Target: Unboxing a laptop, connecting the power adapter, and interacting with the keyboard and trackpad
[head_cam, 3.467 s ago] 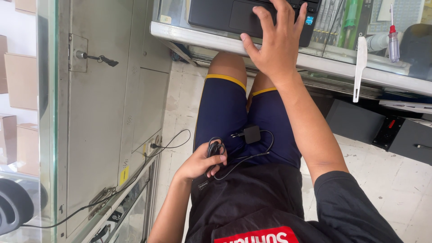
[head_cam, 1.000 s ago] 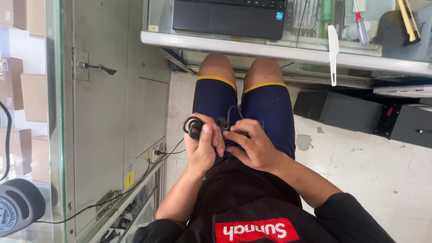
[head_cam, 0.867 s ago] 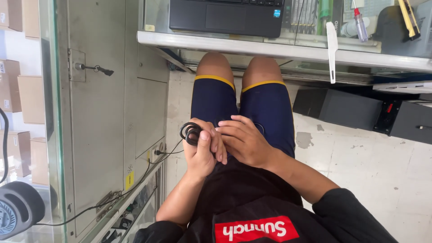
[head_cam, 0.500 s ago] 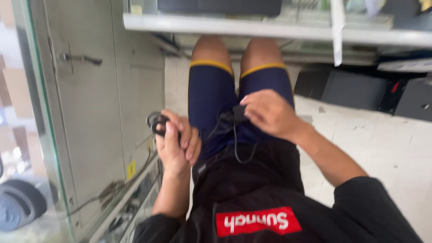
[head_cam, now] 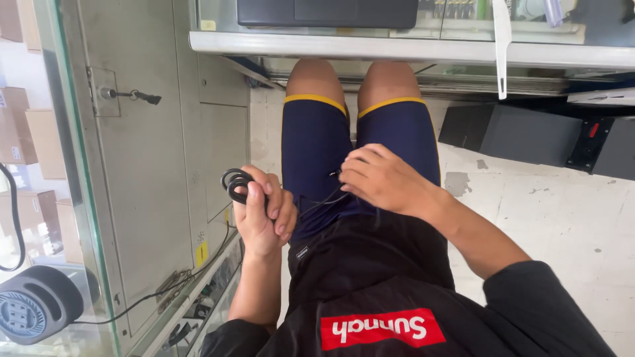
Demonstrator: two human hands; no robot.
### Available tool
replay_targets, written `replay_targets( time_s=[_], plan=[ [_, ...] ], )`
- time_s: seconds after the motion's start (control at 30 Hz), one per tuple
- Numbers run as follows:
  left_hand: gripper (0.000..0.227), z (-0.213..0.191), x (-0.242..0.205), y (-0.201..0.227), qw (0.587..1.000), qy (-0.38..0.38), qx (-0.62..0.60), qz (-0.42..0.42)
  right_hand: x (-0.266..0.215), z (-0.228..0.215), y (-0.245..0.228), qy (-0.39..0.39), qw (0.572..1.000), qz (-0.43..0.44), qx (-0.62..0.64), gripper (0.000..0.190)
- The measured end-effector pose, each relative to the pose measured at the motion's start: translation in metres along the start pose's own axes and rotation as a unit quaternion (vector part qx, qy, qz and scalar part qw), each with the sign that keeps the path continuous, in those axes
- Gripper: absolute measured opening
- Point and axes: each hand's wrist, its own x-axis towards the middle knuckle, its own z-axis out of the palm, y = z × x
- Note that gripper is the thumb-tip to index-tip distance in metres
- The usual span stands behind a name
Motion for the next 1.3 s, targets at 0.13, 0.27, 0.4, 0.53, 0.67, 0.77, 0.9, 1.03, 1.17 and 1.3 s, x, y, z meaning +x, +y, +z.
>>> replay_targets(
  time_s=[0.13,0.27,0.4,0.53,0.67,0.77,0.9,1.03,1.17,1.3],
  plan=[
    [0.027,-0.013,-0.004,-0.009,1.000,0.024,0.007,0.001,-0.028,-0.021,0.004,-0.079,0.997,0.025,0.000,0.024],
    [0.028,-0.015,-0.010,-0.005,0.998,0.048,-0.008,0.036,-0.060,-0.025,-0.012,-0.158,0.975,0.116,0.106,0.022],
    [0.024,-0.024,0.000,0.040,0.990,0.073,0.034,0.118,-0.092,-0.030,-0.007,-0.219,0.963,0.150,-0.037,0.006],
    [0.022,-0.028,0.008,0.059,0.991,0.104,0.035,0.070,-0.130,-0.065,0.025,-0.104,0.966,0.145,-0.188,0.016],
    [0.021,-0.015,0.007,0.022,0.930,0.066,0.326,-0.160,-0.125,-0.101,0.014,-0.057,0.941,0.334,-0.012,0.013],
    [0.047,-0.006,0.007,-0.017,0.846,-0.043,0.502,-0.173,-0.106,-0.095,0.007,0.017,0.911,0.387,0.141,0.019],
    [0.068,-0.008,0.007,-0.040,0.797,-0.082,0.562,-0.206,-0.085,-0.079,0.004,0.110,0.876,0.336,0.328,0.023],
    [0.042,-0.016,-0.005,-0.060,0.918,0.053,0.319,-0.230,-0.053,-0.078,-0.019,0.053,0.911,0.270,0.307,0.023],
    [0.058,-0.032,-0.012,-0.078,0.975,0.083,0.093,-0.185,-0.024,-0.059,-0.046,-0.039,0.958,0.217,0.184,0.014],
    [0.061,-0.025,-0.013,-0.080,0.958,0.030,0.202,-0.199,-0.019,-0.043,-0.059,-0.001,0.963,0.239,0.124,0.009]
  ],
)
